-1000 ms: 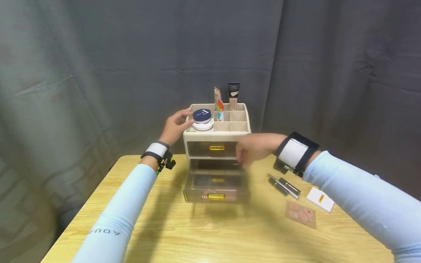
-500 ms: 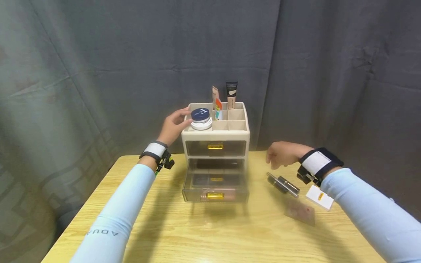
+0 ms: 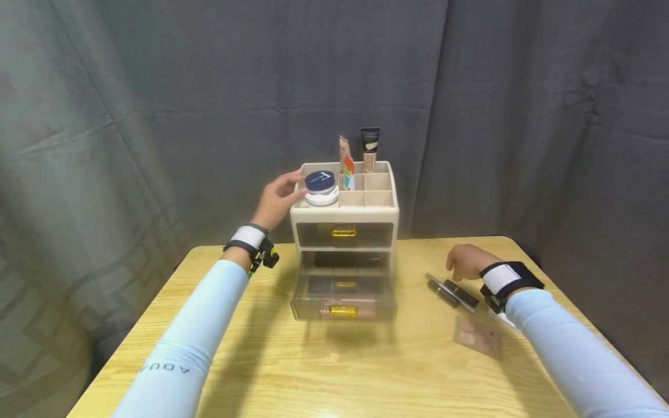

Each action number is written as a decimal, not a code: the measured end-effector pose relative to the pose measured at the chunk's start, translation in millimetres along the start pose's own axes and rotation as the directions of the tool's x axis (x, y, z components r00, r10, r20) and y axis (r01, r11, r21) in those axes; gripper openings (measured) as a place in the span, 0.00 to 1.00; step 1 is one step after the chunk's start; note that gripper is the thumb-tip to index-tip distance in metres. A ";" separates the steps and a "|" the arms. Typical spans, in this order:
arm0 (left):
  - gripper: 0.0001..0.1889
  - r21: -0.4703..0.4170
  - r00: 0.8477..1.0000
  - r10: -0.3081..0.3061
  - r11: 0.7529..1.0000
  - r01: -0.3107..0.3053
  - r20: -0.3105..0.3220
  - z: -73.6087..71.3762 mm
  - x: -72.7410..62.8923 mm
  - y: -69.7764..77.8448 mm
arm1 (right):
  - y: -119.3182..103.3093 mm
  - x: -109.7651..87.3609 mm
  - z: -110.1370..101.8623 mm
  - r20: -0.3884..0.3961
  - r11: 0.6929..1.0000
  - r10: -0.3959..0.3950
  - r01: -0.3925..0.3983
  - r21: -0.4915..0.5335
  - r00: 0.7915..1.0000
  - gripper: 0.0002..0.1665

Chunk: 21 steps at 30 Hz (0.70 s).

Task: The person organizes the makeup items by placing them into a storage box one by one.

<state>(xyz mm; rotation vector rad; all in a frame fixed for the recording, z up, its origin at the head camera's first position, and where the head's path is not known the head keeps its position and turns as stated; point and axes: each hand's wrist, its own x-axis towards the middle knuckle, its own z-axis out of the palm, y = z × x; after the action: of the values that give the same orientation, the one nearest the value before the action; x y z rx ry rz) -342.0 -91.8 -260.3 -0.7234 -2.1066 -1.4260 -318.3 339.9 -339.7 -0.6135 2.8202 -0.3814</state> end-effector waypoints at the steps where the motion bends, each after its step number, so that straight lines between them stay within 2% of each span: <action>1: 0.17 0.002 1.000 -0.004 1.000 0.004 0.001 -0.1 0.0 0.3 | 4.6 1.1 3.9 -0.007 1.000 0.009 -0.009 -0.001 1.000 0.11; 8: 0.17 -0.009 1.000 0.010 1.000 -0.010 0.004 0.4 1.0 -1.2 | 24.5 5.2 24.6 -0.041 1.000 0.016 -0.016 0.001 0.999 0.11; 10: 0.17 -0.011 1.000 0.012 1.000 -0.012 0.004 0.4 1.1 -1.3 | 27.1 5.2 27.4 -0.048 1.000 0.010 -0.010 -0.004 0.999 0.11; 16: 0.17 -0.010 1.000 0.011 1.000 -0.011 0.003 0.3 1.3 -1.2 | 32.6 6.0 31.9 -0.046 0.998 0.060 -0.059 0.028 0.997 0.10; 21: 0.17 -0.004 1.000 0.002 1.000 -0.002 -0.008 1.8 3.1 -7.7 | 37.5 7.6 36.9 -0.050 0.995 0.079 -0.076 0.067 0.996 0.09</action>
<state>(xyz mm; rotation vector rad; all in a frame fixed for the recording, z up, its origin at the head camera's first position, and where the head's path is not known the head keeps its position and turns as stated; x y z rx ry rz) -349.6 -92.0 -264.0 -0.7199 -2.0966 -1.4306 -328.8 362.0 -386.9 -0.4858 2.8581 -0.4796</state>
